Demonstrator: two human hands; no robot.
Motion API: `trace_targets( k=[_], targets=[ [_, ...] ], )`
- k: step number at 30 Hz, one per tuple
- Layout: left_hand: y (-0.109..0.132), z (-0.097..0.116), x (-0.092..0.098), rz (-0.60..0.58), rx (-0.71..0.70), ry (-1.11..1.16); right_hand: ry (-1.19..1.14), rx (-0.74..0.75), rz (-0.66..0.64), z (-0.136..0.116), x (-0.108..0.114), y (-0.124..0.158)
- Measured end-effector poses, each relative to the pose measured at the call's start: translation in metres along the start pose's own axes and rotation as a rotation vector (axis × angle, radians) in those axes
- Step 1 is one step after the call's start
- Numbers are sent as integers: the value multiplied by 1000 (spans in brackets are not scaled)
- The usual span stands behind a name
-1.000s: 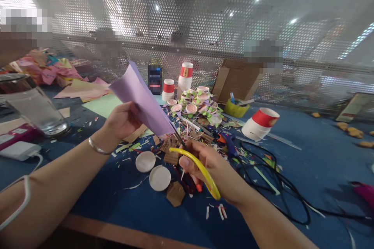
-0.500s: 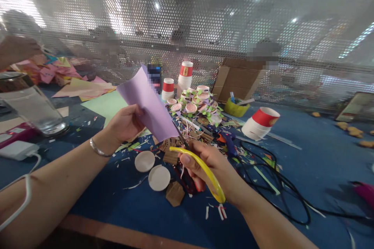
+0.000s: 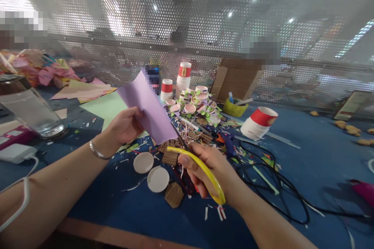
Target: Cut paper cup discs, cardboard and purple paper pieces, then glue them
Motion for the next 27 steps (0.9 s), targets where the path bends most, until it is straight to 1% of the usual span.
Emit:
trace_targets(
  k=[4, 9, 14, 18, 20, 23, 27],
  targets=[
    [1, 0, 0, -8, 1, -9, -1, -22, 31, 0, 1, 1],
    [-1, -4, 4, -21, -1, -22, -1, 11, 33, 1, 0, 0],
    [0, -4, 2, -43, -3, -44, -25, 15, -39, 7, 0, -4],
    [8, -2, -4, -63, -13, -59, -4, 119, -58, 3, 2, -4],
    [11, -2, -7, -93, -21, -80, 18, 169, -60, 1, 2, -3],
    [13, -2, -8, -147, -24, -106, 20, 177, -78, 0, 2, -3],
    [12, -4, -6, -160, -14, -120, 11, 178, -89, 2, 2, -3]
  ],
)
Point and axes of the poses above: each hand's wrist, its own y-axis away from the middle knuckle, its own x-axis out of the back of the hand, z = x × y, the point moved 3 cm from there along -y, towards the middle knuckle, and after that the axes turned 5 degrees about -x, right-handed, at the moved point
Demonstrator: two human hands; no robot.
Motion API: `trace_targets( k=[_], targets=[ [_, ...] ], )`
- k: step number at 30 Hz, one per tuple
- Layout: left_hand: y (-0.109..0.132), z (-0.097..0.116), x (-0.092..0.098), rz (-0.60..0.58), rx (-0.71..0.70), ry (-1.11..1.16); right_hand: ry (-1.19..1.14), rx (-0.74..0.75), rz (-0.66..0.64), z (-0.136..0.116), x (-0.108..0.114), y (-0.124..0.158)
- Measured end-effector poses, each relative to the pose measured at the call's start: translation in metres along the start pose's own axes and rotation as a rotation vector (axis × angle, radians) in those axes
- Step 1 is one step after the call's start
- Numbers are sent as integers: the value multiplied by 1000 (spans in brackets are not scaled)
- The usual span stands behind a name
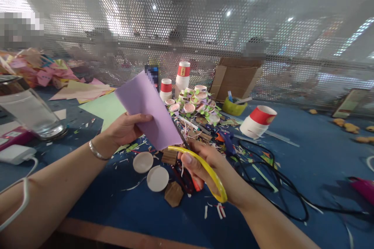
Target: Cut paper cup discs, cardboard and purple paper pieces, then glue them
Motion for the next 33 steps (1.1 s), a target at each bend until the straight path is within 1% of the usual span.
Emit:
trace_targets(
  k=[8, 16, 23, 27, 33],
  targets=[
    [0, -3, -1, -8, -5, -14, -15, 10, 30, -1, 2, 1],
    [0, -3, 1, -44, -3, -40, -46, -72, 57, 2, 2, 3],
    [-1, -3, 2, -71, 13, -80, -76, -84, 97, 6, 1, 3],
    [-2, -4, 3, -68, 14, -87, -41, -91, 114, 6, 2, 3],
    [-2, -3, 3, -74, -2, -96, 33, -142, 129, 0, 1, 4]
  ],
)
Point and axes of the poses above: each hand's wrist, its own y-axis away from the middle knuckle, its own x-axis out of the back of the hand, z = x × y, the point moved 3 cm from there along -y, towards the middle knuckle, and after that the axes turned 5 degrees about -x, right-handed, at the moved point
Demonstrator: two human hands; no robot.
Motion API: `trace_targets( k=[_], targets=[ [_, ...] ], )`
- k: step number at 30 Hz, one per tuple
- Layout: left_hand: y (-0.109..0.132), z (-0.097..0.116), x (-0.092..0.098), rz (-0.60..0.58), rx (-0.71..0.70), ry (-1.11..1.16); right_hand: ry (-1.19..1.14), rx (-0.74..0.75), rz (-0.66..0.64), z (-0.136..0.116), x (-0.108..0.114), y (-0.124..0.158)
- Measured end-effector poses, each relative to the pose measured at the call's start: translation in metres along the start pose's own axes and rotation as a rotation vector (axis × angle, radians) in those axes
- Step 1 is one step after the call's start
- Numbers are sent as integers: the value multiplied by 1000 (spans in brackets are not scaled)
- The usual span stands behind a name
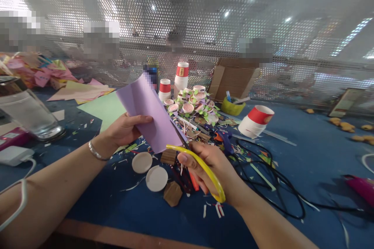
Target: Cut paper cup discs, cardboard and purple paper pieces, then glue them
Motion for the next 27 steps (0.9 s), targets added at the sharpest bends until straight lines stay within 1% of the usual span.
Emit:
trace_targets(
  k=[5, 8, 11, 16, 21, 27],
  targets=[
    [0, 1, 1, 5, -3, -27, -21, 2, -30, -4, -1, 0],
    [0, 1, 0, 1, -22, -39, -7, 7, -55, -1, -1, -2],
    [1, -1, -2, -10, -13, -38, -23, 46, -78, 4, 0, -3],
    [3, -3, -6, 5, 17, -8, -55, 75, -60, 7, 1, -5],
    [6, -3, -9, 45, 17, -2, -58, 95, -42, 4, 0, -5],
    [6, -5, -10, 36, 25, 16, -124, 77, -6, 4, -1, -4]
  ],
)
Point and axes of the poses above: each hand's wrist, its own y-axis away from the middle knuckle, its own x-axis out of the back of the hand, z = x × y, the point moved 3 cm from there along -y, towards the middle knuckle, and after that the axes turned 5 degrees about -x, right-handed, at the moved point
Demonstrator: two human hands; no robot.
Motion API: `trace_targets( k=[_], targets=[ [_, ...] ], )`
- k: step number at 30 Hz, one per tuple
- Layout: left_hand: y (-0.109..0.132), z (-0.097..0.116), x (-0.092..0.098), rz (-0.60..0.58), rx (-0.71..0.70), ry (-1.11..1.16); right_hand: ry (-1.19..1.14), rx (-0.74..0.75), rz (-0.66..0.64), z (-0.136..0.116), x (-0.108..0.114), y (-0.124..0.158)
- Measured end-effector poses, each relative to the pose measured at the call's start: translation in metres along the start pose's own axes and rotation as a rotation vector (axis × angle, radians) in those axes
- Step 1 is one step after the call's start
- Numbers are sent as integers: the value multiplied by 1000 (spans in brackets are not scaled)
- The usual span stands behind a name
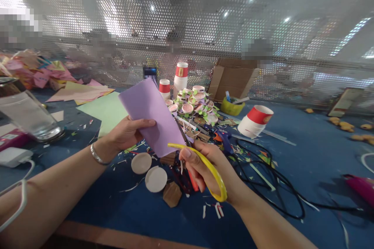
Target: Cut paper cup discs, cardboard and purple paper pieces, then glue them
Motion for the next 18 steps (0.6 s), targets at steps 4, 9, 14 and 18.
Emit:
trace_targets(
  k=[4, 9, 14, 18],
  targets=[
    [0, -2, 1, -30, 18, -11, -18, -17, 15, 0, 0, 0],
    [1, 0, 0, -24, -3, -48, 14, -38, 42, -2, 0, 0],
    [0, 2, 0, -12, -2, -45, 49, -53, 39, -2, 1, 1],
    [-1, 2, 0, -7, 5, -40, 81, -41, 39, -3, 1, 2]
  ],
)
Point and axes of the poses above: each hand's wrist, its own y-axis away from the middle knuckle, its own x-axis out of the back of the hand, z = x × y, the point moved 3 cm from there along -y, towards the middle knuckle, and after that the axes turned 5 degrees about -x, right-handed, at the moved point
